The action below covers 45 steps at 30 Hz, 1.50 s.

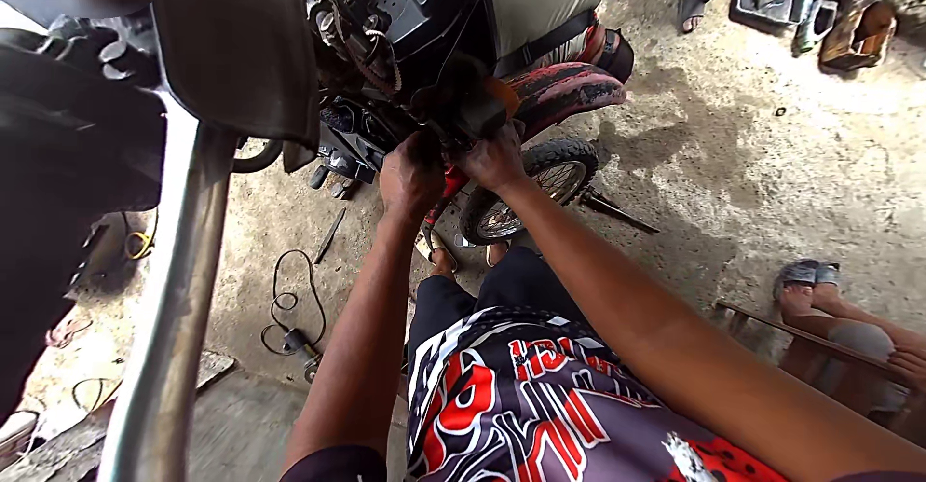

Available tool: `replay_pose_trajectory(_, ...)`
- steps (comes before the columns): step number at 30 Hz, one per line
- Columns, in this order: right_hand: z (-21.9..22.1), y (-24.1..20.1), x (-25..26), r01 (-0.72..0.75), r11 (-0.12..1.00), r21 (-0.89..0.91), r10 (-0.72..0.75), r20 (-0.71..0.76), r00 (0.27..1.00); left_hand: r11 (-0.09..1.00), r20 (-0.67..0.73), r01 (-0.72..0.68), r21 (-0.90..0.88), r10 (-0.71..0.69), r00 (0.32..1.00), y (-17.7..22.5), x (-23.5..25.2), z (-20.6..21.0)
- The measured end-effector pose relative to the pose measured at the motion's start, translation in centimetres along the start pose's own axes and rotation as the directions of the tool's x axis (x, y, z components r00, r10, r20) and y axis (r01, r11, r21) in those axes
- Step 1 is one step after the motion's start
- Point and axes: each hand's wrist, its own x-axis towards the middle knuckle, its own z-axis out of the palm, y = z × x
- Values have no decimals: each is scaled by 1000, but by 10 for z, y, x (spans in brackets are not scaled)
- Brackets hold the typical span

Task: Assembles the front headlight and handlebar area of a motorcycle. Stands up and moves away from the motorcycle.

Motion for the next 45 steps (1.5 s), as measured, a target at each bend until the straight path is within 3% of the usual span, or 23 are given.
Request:
replay_pose_trajectory(7,-1,-1,-2,10,999,43,-9,-36,999,932,-126,46,-358,-98,987,-7,-7,34)
replay_pose_trajectory(21,3,0,-3,22,1000,8,-21,-85,996,976,-141,-20,-217,-11,990,-15,6,20)
replay_pose_trajectory(29,2,0,-3,32,999,18,-30,-110,993,975,-147,-23,-223,-11,989,-17,11,20)
replay_pose_trajectory(38,-4,3,4,7,997,78,-10,42,999,968,-96,7,-251,-32,995,-3,-4,19)
replay_pose_trajectory(41,-4,4,4,13,998,66,-18,70,997,949,-98,66,-307,-100,990,9,-9,23)
replay_pose_trajectory(45,2,9,2,80,993,84,-80,-10,997,906,-111,170,-389,-229,967,34,-15,28)
